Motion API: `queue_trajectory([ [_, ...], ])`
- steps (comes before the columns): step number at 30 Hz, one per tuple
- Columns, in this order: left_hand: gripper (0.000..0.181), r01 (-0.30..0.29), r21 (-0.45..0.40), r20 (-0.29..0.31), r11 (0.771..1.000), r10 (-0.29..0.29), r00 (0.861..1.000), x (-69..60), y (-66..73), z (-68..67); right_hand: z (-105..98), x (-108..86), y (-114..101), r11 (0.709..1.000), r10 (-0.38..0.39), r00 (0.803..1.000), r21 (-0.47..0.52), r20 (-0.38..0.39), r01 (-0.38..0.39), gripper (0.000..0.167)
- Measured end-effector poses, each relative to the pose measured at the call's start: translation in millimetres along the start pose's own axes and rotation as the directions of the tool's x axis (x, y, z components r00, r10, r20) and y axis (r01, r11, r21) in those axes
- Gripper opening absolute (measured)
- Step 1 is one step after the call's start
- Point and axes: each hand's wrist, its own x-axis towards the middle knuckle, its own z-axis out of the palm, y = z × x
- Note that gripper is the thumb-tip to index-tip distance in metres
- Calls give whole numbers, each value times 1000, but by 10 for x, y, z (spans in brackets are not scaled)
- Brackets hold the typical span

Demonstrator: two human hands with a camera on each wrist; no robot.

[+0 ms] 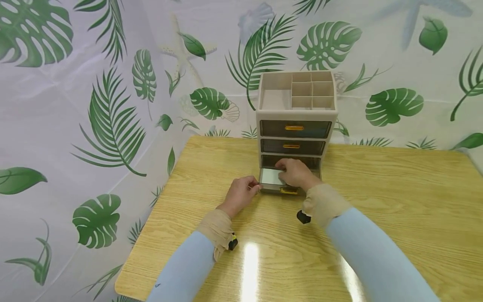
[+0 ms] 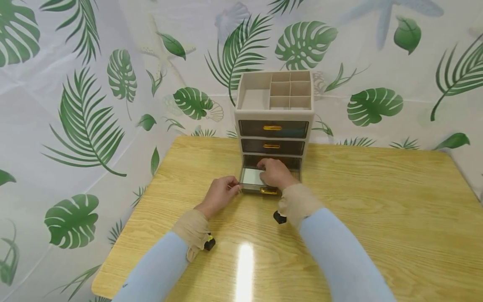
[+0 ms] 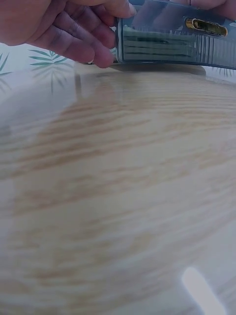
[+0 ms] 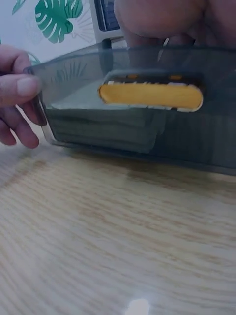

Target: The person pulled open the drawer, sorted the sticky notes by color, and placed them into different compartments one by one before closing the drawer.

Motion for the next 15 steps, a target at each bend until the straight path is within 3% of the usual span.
queue_trajectory([
  [3, 14, 16, 4, 4, 1000, -16, 1000, 2, 9, -4, -72, -64, 3, 999, 23, 999, 35, 33, -24, 43],
  [7, 16, 21, 12, 11, 1000, -21, 1000, -9, 21, -26, -198, -227, 29, 999, -13, 1000, 46, 25, 12, 46],
  [11, 20, 7, 33, 17, 999, -7, 1000, -31, 33, -91, -323, -459, 123, 993, -90, 993, 75, -76, 96, 38],
  [15, 22, -6, 63, 16, 998, 5, 1000, -64, 14, -173, -390, -724, 295, 984, -125, 963, 95, -238, 152, 32],
])
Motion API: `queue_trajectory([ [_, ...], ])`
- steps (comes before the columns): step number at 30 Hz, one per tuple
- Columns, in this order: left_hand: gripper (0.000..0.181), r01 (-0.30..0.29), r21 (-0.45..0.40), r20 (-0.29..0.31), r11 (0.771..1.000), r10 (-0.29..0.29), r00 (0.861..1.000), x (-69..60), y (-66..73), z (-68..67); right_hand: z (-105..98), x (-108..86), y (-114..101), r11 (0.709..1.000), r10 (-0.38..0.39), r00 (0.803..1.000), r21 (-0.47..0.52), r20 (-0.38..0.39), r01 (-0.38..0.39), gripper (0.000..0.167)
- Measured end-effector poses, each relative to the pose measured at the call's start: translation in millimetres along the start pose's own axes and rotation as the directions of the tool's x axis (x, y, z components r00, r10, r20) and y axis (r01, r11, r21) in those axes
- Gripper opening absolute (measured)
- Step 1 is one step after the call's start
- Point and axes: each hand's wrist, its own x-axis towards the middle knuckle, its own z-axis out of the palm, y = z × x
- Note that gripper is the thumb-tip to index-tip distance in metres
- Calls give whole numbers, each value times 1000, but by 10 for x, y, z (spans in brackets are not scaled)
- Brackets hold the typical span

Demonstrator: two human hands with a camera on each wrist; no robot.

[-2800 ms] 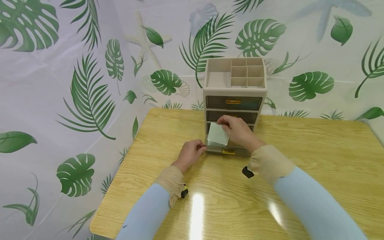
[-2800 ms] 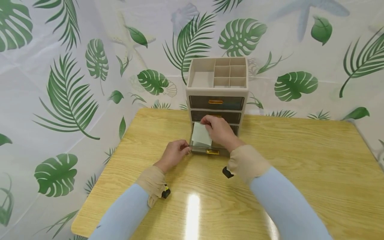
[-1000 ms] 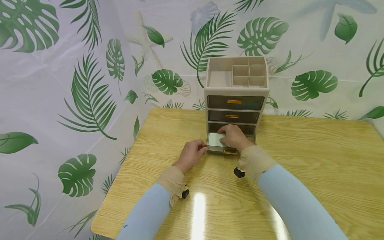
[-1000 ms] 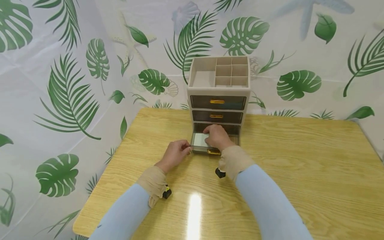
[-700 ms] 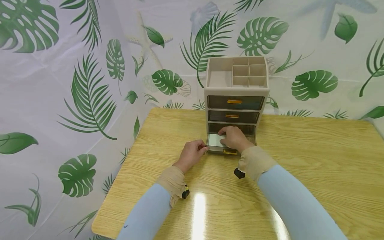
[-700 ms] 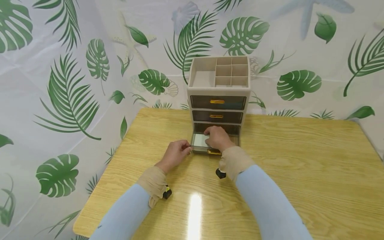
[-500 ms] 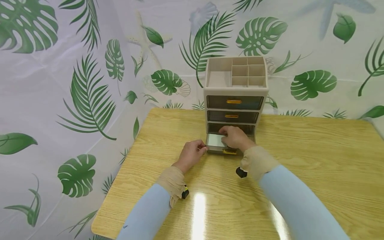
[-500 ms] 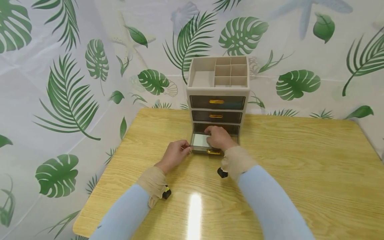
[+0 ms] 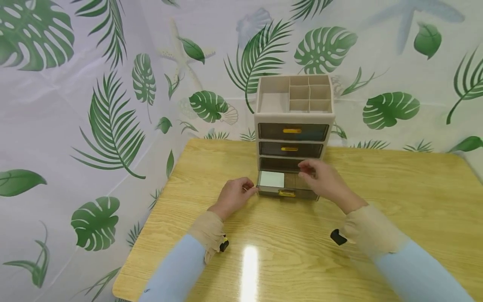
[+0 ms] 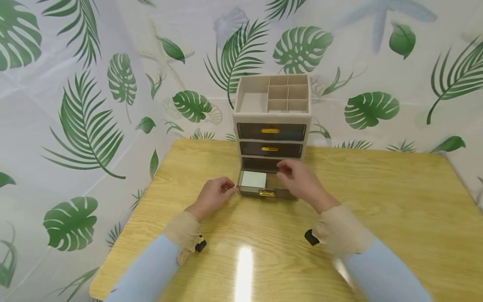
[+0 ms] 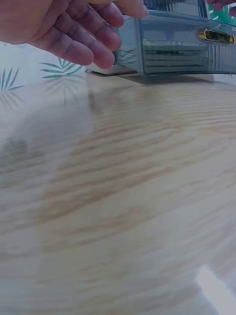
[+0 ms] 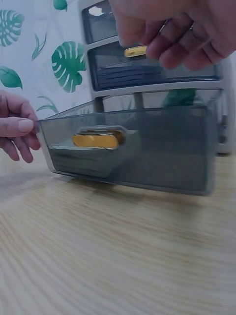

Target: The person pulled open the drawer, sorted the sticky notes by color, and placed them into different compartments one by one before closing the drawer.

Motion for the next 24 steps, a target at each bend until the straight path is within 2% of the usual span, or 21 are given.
queue_trajectory([
  [4, 25, -13, 3, -3, 1000, 13, 1000, -25, -34, -46, -79, -252, 200, 1000, -7, 990, 1, -142, 8, 34],
  [7, 28, -24, -9, -13, 1000, 24, 1000, -33, -44, -49, -100, -397, 360, 1000, 16, 984, -2, -175, -17, 39],
  [15, 26, -15, -54, -19, 998, 14, 1000, -1, -48, 49, -20, -590, 603, 992, 124, 990, 11, -60, -123, 49],
  [18, 24, -12, -70, -5, 997, 12, 1000, 6, -38, 88, 44, -602, 653, 993, 118, 992, 12, -51, -117, 45],
  [24, 22, -15, -45, -2, 999, 14, 1000, 17, -9, 132, 120, -589, 651, 996, 89, 995, -20, -49, -90, 36],
])
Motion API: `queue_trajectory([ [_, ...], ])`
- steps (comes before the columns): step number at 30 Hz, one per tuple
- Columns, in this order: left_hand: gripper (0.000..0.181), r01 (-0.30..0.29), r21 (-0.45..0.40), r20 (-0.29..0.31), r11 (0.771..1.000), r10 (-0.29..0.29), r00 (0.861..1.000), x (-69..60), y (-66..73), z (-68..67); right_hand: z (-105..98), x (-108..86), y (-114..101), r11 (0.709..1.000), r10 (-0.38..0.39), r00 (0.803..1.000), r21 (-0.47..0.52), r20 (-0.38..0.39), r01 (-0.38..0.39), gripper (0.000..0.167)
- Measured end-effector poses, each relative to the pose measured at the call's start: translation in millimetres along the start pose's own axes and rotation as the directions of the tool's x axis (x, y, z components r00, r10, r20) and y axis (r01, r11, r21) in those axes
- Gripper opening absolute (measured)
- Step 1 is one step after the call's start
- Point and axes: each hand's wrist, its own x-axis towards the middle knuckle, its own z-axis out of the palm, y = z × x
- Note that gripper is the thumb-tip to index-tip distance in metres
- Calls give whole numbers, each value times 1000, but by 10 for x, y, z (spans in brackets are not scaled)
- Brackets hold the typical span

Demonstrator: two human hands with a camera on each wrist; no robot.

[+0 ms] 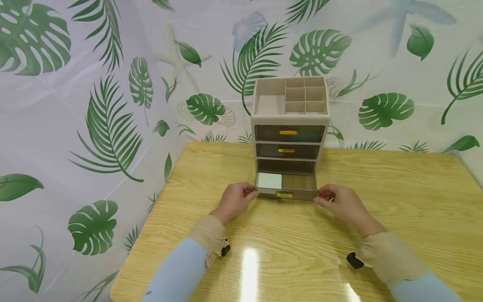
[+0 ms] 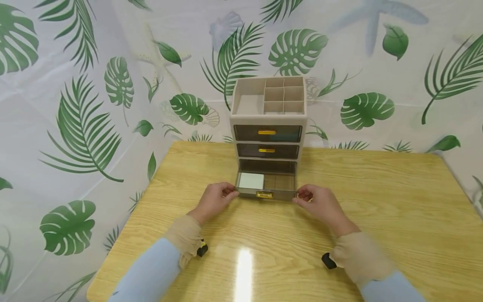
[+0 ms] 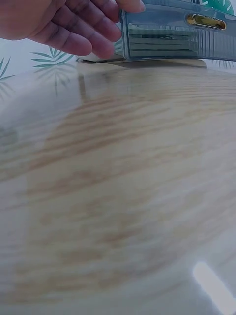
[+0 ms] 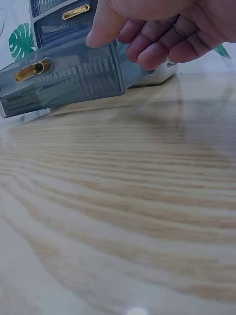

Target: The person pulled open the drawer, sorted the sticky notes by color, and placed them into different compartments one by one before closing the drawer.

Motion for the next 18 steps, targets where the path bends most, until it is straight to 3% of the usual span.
queue_trajectory([
  [12, 16, -21, 7, -33, 1000, 21, 999, 14, 7, 19, 79, 27, -19, 998, -12, 999, -54, -46, 10, 19],
  [18, 15, -45, 30, -49, 999, 47, 998, 34, 26, 4, 59, 52, -28, 999, 5, 999, -51, -49, -7, 19],
])
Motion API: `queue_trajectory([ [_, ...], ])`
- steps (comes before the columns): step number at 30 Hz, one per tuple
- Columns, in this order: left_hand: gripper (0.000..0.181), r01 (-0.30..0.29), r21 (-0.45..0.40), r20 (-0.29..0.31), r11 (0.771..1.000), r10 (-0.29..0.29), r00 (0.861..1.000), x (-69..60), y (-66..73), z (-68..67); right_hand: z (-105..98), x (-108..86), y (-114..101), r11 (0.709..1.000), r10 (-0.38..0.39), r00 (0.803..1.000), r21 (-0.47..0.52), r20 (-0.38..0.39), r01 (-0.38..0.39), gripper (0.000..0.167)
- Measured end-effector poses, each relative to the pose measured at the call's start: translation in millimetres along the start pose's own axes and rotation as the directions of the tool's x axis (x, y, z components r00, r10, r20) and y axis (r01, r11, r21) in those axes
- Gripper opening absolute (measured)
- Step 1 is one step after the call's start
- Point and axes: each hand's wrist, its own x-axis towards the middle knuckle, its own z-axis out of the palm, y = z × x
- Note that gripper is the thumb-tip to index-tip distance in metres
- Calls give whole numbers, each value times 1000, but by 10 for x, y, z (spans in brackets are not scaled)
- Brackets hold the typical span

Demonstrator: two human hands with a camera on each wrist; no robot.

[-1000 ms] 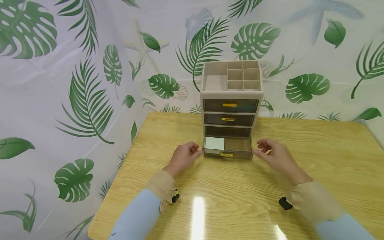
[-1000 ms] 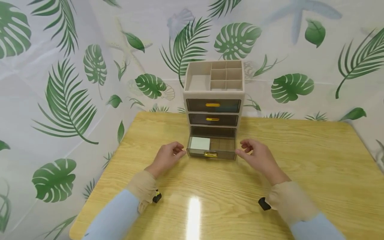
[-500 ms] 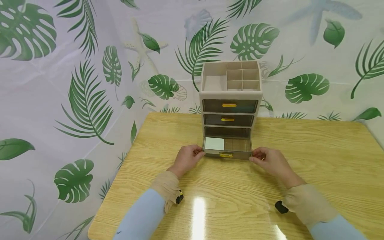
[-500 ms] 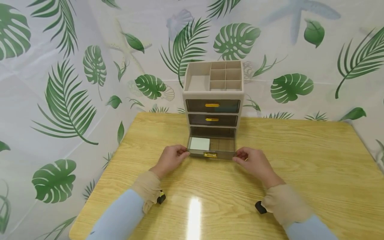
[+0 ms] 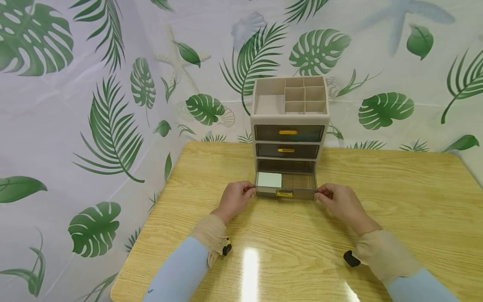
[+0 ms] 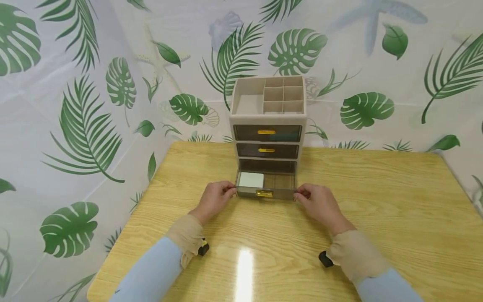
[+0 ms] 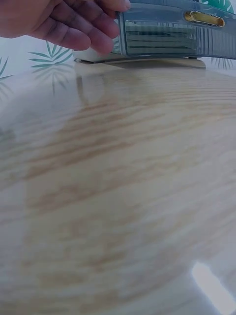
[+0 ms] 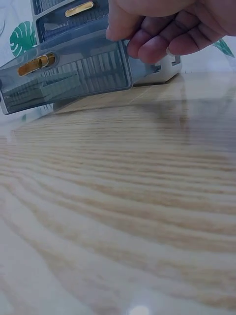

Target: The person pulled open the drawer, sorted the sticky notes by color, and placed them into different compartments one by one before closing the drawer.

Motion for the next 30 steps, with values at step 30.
queue_trajectory([
  [30, 16, -29, 45, -5, 999, 29, 1000, 326, 24, -23, -83, 265, 54, 999, 44, 998, 7, -46, -44, 21],
])
